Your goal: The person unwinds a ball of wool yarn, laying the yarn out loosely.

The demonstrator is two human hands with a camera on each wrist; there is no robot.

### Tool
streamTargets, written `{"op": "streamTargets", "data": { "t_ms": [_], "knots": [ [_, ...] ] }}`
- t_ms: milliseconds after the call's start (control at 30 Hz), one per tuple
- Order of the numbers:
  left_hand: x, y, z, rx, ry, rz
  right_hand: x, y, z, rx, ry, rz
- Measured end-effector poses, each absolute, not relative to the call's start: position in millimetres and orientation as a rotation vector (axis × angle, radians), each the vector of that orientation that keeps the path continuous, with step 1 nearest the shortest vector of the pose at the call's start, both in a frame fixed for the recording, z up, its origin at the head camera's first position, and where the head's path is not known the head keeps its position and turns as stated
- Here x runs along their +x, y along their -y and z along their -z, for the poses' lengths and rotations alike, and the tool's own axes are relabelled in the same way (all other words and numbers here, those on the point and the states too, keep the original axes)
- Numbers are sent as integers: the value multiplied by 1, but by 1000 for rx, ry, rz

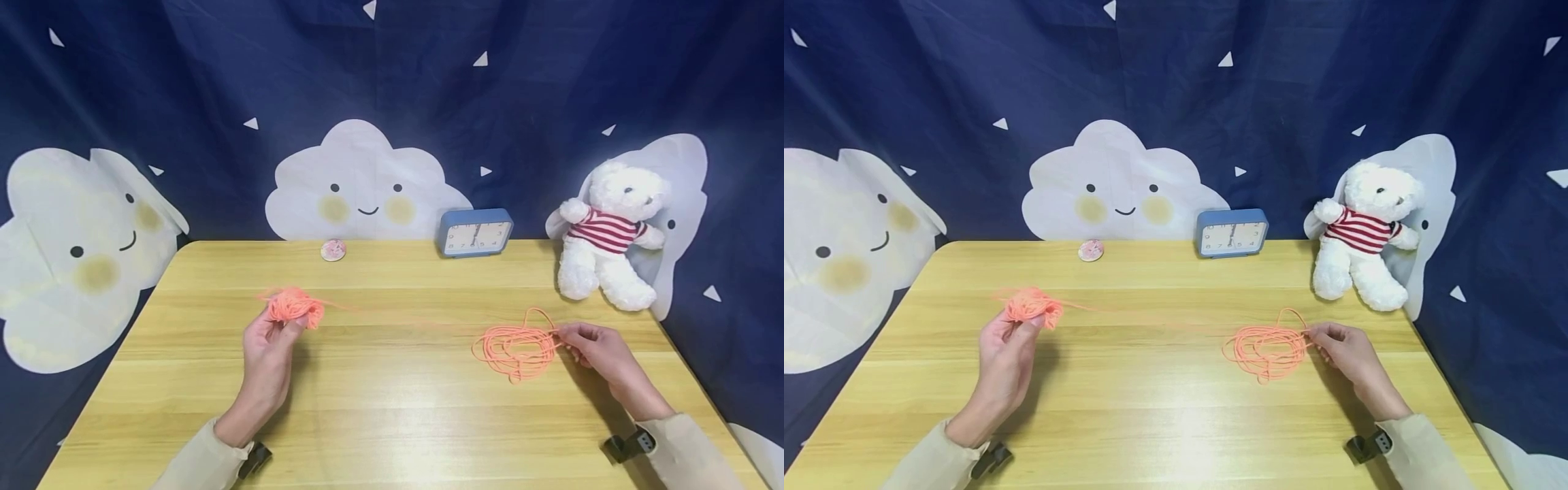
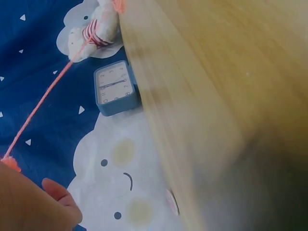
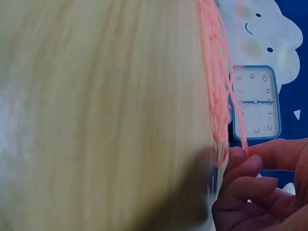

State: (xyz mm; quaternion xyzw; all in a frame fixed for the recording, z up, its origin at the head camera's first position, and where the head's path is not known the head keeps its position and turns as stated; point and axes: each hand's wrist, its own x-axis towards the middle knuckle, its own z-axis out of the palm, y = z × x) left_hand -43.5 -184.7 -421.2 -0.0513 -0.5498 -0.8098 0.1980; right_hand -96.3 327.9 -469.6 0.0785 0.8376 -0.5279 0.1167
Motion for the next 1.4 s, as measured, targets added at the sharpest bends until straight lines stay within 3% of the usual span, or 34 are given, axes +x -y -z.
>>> {"op": "streamTargets", "data": {
  "t_ms": [267,500,967,1400],
  "knots": [
    [-44,179,422,-158,1683,2267,-89,-317,464,238,-2578,1491],
    [-47,175,424,-193,1735,2229,-81,-293,455,228,-2583,1702],
    [-48,171,426,-223,1886,2232,-79,-202,444,-148,-2254,1960],
    [-47,162,428,-376,2126,2161,-79,-98,440,-634,-1852,1845]
  ]
}}
